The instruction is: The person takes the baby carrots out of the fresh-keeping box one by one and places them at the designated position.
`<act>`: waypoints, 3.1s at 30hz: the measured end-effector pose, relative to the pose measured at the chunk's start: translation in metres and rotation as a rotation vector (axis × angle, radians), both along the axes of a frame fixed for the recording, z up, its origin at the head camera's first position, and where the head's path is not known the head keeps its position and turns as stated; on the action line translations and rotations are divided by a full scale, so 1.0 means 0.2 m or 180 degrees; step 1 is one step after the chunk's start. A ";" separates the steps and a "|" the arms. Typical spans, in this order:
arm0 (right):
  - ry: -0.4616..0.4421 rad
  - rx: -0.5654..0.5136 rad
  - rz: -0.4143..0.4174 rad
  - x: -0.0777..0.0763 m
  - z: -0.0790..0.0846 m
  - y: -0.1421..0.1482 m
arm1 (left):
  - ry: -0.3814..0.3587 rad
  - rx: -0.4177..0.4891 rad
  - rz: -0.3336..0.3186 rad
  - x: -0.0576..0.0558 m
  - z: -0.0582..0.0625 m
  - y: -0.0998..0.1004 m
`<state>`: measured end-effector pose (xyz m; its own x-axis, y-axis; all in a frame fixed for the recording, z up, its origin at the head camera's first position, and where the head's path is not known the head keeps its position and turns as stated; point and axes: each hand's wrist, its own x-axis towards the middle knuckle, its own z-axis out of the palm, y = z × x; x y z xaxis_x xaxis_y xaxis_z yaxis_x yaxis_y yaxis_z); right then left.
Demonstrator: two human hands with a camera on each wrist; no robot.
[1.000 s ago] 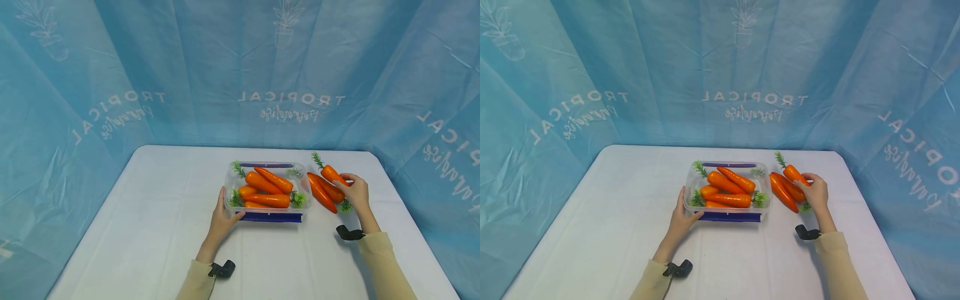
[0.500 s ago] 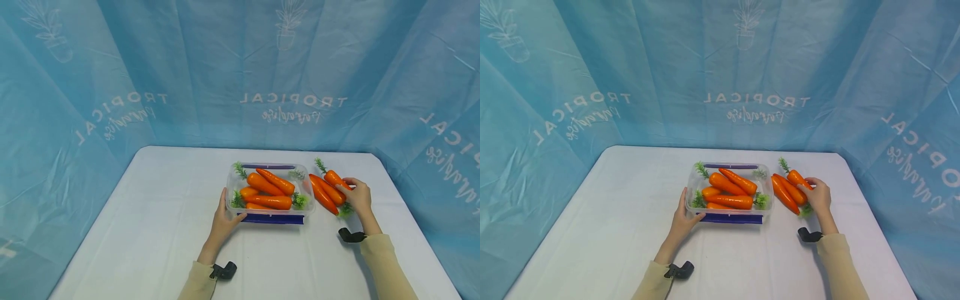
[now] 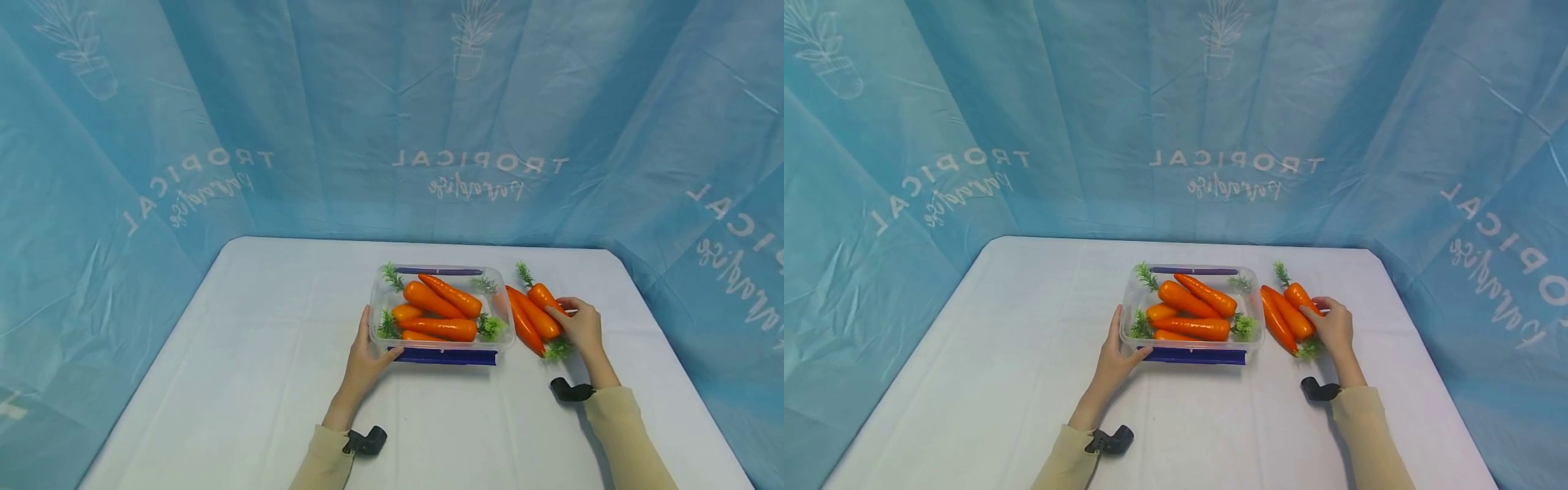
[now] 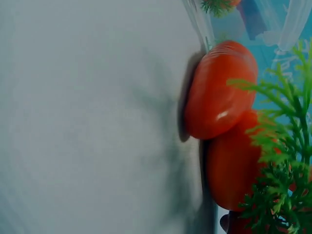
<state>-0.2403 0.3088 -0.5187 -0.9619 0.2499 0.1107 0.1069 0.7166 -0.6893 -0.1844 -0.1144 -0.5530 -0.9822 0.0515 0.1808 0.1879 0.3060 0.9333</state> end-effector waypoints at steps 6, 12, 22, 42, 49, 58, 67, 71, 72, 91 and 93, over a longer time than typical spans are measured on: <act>-0.0048 -0.0034 -0.0003 0.00 -0.01 0.00 | 0.0030 -0.0016 -0.0006 0.00 0.00 0.00; -0.0137 0.0011 0.0026 0.00 -0.01 0.00 | 0.0014 -0.0025 0.0000 -0.01 0.00 0.00; -0.0217 -0.0099 0.0085 0.01 -0.02 0.00 | 0.0084 -0.0079 0.0018 0.00 -0.01 0.00; 0.0459 -0.0224 0.0050 0.03 0.18 -0.17 | 0.0011 -0.0074 0.0037 -0.01 0.01 -0.01; 0.0615 -0.0402 0.0276 0.03 0.24 -0.27 | 0.0032 -0.0045 0.0034 0.00 0.01 0.00; 0.0815 -0.0521 0.0581 0.03 0.27 -0.40 | -0.0026 -0.0118 0.0052 -0.01 0.00 0.00; 0.0858 -0.0759 0.0773 0.05 0.28 -0.51 | 0.0030 -0.0107 0.0014 0.00 0.01 0.00; 0.0750 -0.0781 0.0905 0.05 0.29 -0.56 | -0.0029 -0.0090 0.0028 0.00 0.00 0.00; 0.0718 -0.0811 0.0938 0.05 0.29 -0.57 | -0.0042 -0.0081 0.0031 0.00 0.00 0.00; 0.0547 -0.0445 0.1695 0.03 0.24 -0.74 | -0.0030 -0.0004 -0.0009 0.00 0.00 0.00; 0.0481 -0.0410 0.1754 0.03 0.24 -0.75 | -0.0029 -0.0007 -0.0011 0.00 0.00 0.00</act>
<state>-0.2341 0.1591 -0.4710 -0.9297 -0.2621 0.2587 -0.3641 0.5480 -0.7531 -0.1841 -0.1139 -0.5537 -0.9836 0.0552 0.1718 0.1804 0.3073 0.9343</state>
